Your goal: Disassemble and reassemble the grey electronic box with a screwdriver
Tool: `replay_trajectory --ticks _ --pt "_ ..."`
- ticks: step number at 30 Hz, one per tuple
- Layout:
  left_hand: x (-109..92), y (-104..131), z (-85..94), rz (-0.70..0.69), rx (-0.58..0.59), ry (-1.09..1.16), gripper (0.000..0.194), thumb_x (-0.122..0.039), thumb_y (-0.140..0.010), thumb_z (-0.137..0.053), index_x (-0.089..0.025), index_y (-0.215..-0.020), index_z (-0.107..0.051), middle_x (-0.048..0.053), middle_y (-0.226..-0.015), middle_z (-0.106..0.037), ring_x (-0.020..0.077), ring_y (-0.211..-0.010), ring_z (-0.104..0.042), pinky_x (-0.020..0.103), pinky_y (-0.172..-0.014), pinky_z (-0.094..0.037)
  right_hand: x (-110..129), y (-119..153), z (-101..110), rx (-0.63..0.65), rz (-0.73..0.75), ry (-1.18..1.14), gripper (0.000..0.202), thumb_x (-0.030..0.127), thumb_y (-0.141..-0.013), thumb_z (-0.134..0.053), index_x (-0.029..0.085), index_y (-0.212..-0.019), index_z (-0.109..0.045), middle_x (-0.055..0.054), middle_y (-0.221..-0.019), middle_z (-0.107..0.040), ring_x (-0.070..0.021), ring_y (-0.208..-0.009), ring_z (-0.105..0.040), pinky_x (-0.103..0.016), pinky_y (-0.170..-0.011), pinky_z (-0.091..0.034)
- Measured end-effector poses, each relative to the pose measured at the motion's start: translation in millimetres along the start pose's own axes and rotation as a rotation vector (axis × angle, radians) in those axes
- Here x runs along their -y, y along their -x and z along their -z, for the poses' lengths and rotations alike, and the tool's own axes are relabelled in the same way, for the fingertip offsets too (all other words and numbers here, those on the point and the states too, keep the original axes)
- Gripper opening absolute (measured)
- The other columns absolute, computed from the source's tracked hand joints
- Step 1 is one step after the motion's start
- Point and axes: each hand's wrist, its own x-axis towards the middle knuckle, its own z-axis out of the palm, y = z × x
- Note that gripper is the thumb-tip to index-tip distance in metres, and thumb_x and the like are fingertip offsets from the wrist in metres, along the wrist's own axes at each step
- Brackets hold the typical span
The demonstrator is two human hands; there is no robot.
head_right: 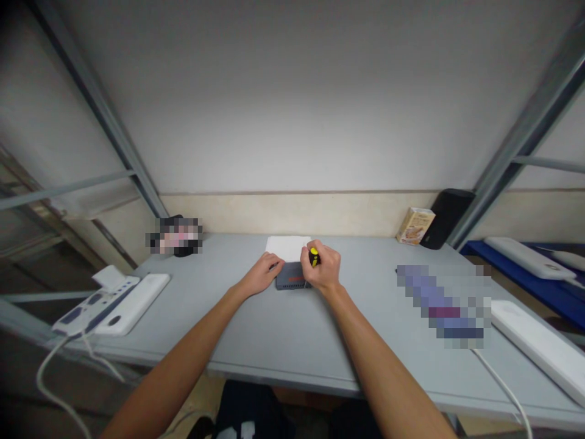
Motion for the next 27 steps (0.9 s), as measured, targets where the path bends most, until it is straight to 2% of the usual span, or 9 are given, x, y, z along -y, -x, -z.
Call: replay_trajectory --ticks 7,16,27 --pt "-5 1 1.7 -0.010 -0.018 0.009 0.032 -0.035 -0.105 -0.041 -0.022 -0.103 -0.069 0.007 -0.100 -0.070 0.0229 -0.098 -0.058 0.036 -0.095 -0.040 7 5 -8 -0.027 -0.099 -0.043 0.015 0.030 -0.089 -0.057 0.023 -0.076 -0.057 0.004 -0.057 -0.051 -0.0121 -0.048 -0.047 -0.025 -0.054 -0.037" --pt "-5 -1 3.0 0.016 -0.053 -0.001 0.032 -0.032 -0.105 -0.039 -0.021 -0.104 -0.069 0.006 -0.102 -0.071 0.0216 -0.102 -0.059 0.036 -0.098 -0.041 13 11 -16 -0.008 -0.035 -0.051 0.014 0.030 -0.093 -0.055 0.022 -0.081 -0.057 0.003 -0.061 -0.056 -0.0117 -0.049 -0.049 -0.024 -0.052 -0.038" --pt "-6 -1 3.3 -0.005 -0.055 -0.051 0.030 -0.031 -0.105 -0.041 -0.021 -0.098 -0.068 0.005 -0.097 -0.070 0.0201 -0.097 -0.059 0.035 -0.094 -0.044 24 16 -21 0.008 0.044 -0.138 0.009 0.024 -0.092 -0.058 0.022 -0.083 -0.057 0.003 -0.064 -0.058 -0.0113 -0.053 -0.053 -0.024 -0.056 -0.041"
